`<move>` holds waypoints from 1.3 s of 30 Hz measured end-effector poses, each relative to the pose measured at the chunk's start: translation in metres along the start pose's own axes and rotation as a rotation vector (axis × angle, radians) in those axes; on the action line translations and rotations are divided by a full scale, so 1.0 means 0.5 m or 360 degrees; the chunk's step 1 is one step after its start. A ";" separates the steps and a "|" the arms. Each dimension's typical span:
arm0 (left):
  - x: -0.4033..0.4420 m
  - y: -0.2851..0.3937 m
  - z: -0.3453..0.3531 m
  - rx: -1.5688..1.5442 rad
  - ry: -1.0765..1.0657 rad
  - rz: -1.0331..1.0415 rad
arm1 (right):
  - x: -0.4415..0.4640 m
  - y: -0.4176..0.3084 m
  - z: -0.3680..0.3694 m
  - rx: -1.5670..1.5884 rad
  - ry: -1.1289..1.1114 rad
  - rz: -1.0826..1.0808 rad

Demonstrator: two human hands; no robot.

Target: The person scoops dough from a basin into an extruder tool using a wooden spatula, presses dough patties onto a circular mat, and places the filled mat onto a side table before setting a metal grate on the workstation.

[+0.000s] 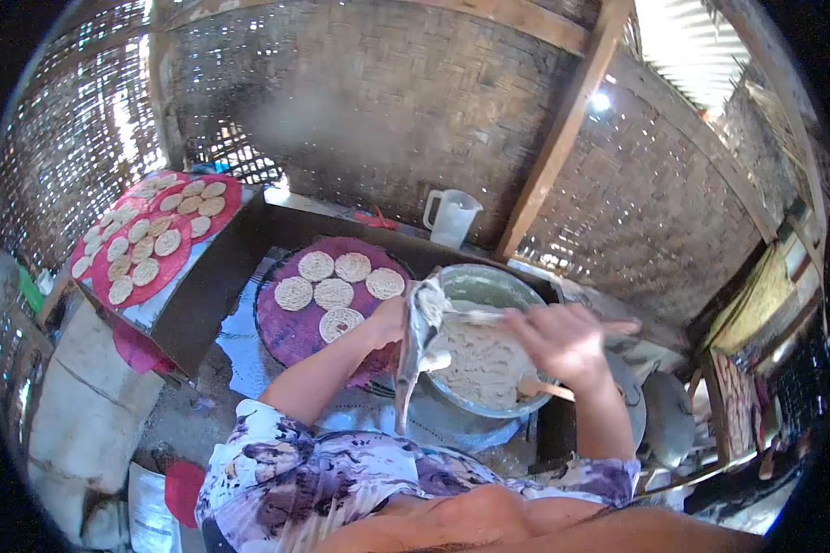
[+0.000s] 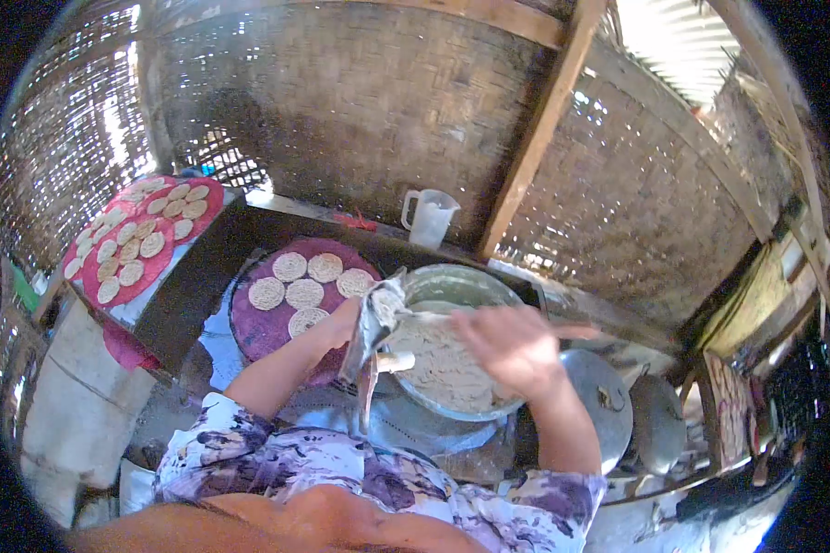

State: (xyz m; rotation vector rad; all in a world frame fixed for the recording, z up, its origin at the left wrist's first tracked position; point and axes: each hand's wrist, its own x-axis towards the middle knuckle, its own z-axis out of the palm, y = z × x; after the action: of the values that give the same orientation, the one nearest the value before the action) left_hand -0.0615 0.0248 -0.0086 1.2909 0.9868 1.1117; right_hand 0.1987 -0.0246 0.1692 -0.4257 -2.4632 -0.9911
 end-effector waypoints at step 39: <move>0.113 -0.110 0.039 0.0694 0.0062 0.0492 | -0.090 -0.147 0.192 0.0707 0.0588 0.1303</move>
State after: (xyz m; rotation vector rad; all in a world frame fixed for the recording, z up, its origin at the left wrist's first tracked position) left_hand -0.0268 0.0781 -0.0597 1.8269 1.1241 1.1959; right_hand 0.1770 -0.0127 0.0425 -0.8938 -1.8133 -0.1537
